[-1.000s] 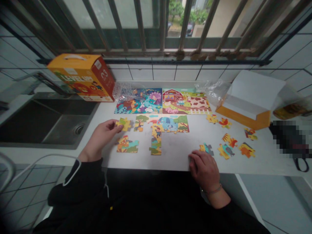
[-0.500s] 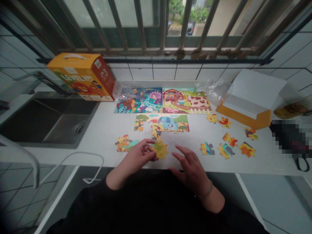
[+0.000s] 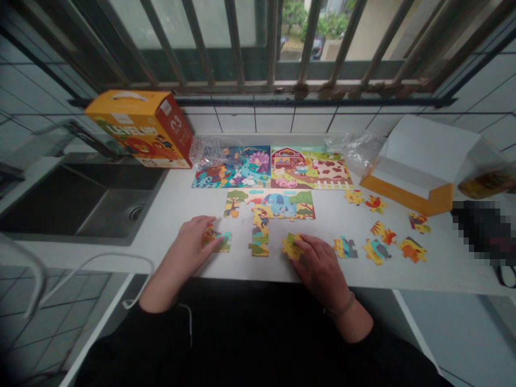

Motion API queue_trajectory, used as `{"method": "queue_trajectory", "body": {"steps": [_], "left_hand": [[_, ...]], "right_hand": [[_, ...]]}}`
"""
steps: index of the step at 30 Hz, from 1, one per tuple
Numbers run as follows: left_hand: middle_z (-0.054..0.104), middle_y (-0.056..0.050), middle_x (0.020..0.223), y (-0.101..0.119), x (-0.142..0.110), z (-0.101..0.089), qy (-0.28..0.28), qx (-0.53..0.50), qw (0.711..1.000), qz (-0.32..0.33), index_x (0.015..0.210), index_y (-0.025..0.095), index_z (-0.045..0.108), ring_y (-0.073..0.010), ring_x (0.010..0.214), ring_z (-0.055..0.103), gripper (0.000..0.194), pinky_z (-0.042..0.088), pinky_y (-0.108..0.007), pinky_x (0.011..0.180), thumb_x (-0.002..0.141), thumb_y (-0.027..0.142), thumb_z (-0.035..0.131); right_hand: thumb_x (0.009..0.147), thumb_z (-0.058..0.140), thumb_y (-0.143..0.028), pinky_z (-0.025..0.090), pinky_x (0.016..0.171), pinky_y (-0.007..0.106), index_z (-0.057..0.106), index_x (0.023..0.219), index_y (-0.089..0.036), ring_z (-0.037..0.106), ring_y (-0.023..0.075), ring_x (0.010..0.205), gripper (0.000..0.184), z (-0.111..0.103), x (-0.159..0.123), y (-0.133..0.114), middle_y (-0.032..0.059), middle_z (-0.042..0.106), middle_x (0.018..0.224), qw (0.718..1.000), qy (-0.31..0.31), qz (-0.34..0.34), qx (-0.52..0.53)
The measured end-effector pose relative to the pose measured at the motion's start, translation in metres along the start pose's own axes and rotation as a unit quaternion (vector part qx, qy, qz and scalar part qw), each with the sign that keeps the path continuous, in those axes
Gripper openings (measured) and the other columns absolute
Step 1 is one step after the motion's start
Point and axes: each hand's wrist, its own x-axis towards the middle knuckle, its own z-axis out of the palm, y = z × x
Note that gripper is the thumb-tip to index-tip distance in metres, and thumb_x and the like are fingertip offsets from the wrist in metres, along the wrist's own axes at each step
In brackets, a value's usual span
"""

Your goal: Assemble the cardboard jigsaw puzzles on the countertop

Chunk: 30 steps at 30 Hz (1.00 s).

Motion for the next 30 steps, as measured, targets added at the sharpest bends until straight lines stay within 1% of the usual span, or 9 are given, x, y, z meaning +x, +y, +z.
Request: {"method": "queue_trajectory", "body": {"steps": [3, 5, 7, 11, 15, 19, 23, 26, 30], "left_hand": [[0.068, -0.017, 0.15, -0.04, -0.002, -0.011, -0.04, 0.065, 0.997, -0.021, 0.146, 0.021, 0.06, -0.0415, 0.137, 0.064, 0.066, 0.049, -0.062, 0.119, 0.086, 0.036, 0.082], [0.069, -0.016, 0.149, -0.055, -0.003, -0.015, -0.067, 0.062, 0.996, -0.026, 0.149, 0.022, 0.059, -0.0401, 0.136, 0.066, 0.069, 0.05, -0.06, 0.119, 0.084, 0.034, 0.081], [0.072, -0.014, 0.145, -0.062, -0.002, -0.018, -0.078, 0.048, 0.995, -0.026, 0.149, 0.021, 0.06, -0.0376, 0.134, 0.067, 0.067, 0.051, -0.056, 0.118, 0.086, 0.033, 0.079], [0.077, -0.012, 0.136, -0.066, 0.0, -0.024, -0.078, 0.032, 0.996, -0.01, 0.148, 0.021, 0.062, -0.0348, 0.127, 0.07, 0.067, 0.053, -0.052, 0.114, 0.085, 0.035, 0.08], [0.076, -0.009, 0.136, -0.06, 0.001, -0.026, -0.048, 0.02, 0.998, 0.039, 0.141, 0.024, 0.066, -0.033, 0.127, 0.069, 0.056, 0.053, -0.051, 0.114, 0.089, 0.038, 0.081], [0.074, -0.009, 0.137, -0.039, 0.011, -0.017, -0.028, -0.008, 0.995, 0.094, 0.142, 0.026, 0.064, -0.0312, 0.128, 0.067, 0.054, 0.054, -0.05, 0.114, 0.092, 0.037, 0.08], [0.073, -0.01, 0.139, -0.016, 0.041, 0.004, -0.018, -0.032, 0.991, 0.125, 0.144, 0.024, 0.062, -0.0309, 0.129, 0.066, 0.055, 0.053, -0.051, 0.114, 0.093, 0.033, 0.081], [0.072, -0.012, 0.14, -0.006, 0.066, 0.019, -0.014, -0.03, 0.991, 0.129, 0.143, 0.023, 0.064, -0.0318, 0.131, 0.065, 0.054, 0.052, -0.051, 0.115, 0.093, 0.031, 0.081], [0.076, -0.01, 0.133, 0.0, 0.087, 0.031, -0.036, -0.007, 0.99, 0.137, 0.136, 0.023, 0.068, -0.0312, 0.124, 0.067, 0.046, 0.053, -0.049, 0.111, 0.092, 0.029, 0.08]], "right_hand": [[0.105, 0.07, -0.034, 0.056, 0.111, 0.061, 0.062, 0.144, -0.022, 0.067, 0.0368, 0.13, 0.042, 0.004, -0.003, 0.009, 0.0172, 0.07, 0.141, 1.0, -0.001, 0.019, -0.018], [0.104, 0.069, -0.036, 0.055, 0.112, 0.061, 0.063, 0.142, -0.022, 0.066, 0.0374, 0.13, 0.041, 0.006, -0.004, 0.011, 0.018, 0.069, 0.142, 0.999, -0.002, 0.033, -0.027], [0.104, 0.068, -0.036, 0.055, 0.113, 0.063, 0.064, 0.142, -0.021, 0.065, 0.0387, 0.132, 0.041, 0.008, -0.003, 0.011, 0.0194, 0.068, 0.144, 0.999, -0.003, 0.04, -0.035], [0.104, 0.067, -0.036, 0.054, 0.113, 0.065, 0.064, 0.142, -0.02, 0.063, 0.0405, 0.134, 0.041, 0.007, -0.002, 0.01, 0.0219, 0.065, 0.148, 0.999, -0.003, 0.036, -0.038], [0.104, 0.067, -0.032, 0.055, 0.111, 0.066, 0.064, 0.14, -0.022, 0.063, 0.0402, 0.133, 0.038, 0.003, -0.001, 0.007, 0.0212, 0.064, 0.147, 0.999, 0.02, 0.024, -0.031], [0.105, 0.068, -0.027, 0.058, 0.11, 0.061, 0.064, 0.14, -0.025, 0.064, 0.0364, 0.134, 0.035, 0.001, 0.013, -0.007, 0.0172, 0.066, 0.145, 0.999, 0.026, -0.025, 0.0], [0.105, 0.07, -0.025, 0.057, 0.114, 0.058, 0.065, 0.139, -0.024, 0.062, 0.0345, 0.139, 0.035, 0.007, 0.044, -0.027, 0.0163, 0.065, 0.151, 0.996, 0.013, -0.081, 0.019], [0.105, 0.069, -0.026, 0.057, 0.115, 0.058, 0.066, 0.139, -0.024, 0.062, 0.0346, 0.139, 0.034, 0.016, 0.063, -0.036, 0.0163, 0.066, 0.15, 0.995, 0.016, -0.099, 0.022], [0.105, 0.069, -0.026, 0.057, 0.114, 0.059, 0.068, 0.136, -0.023, 0.062, 0.035, 0.138, 0.031, 0.024, 0.068, -0.04, 0.0167, 0.066, 0.149, 0.994, 0.015, -0.102, 0.024]]}}
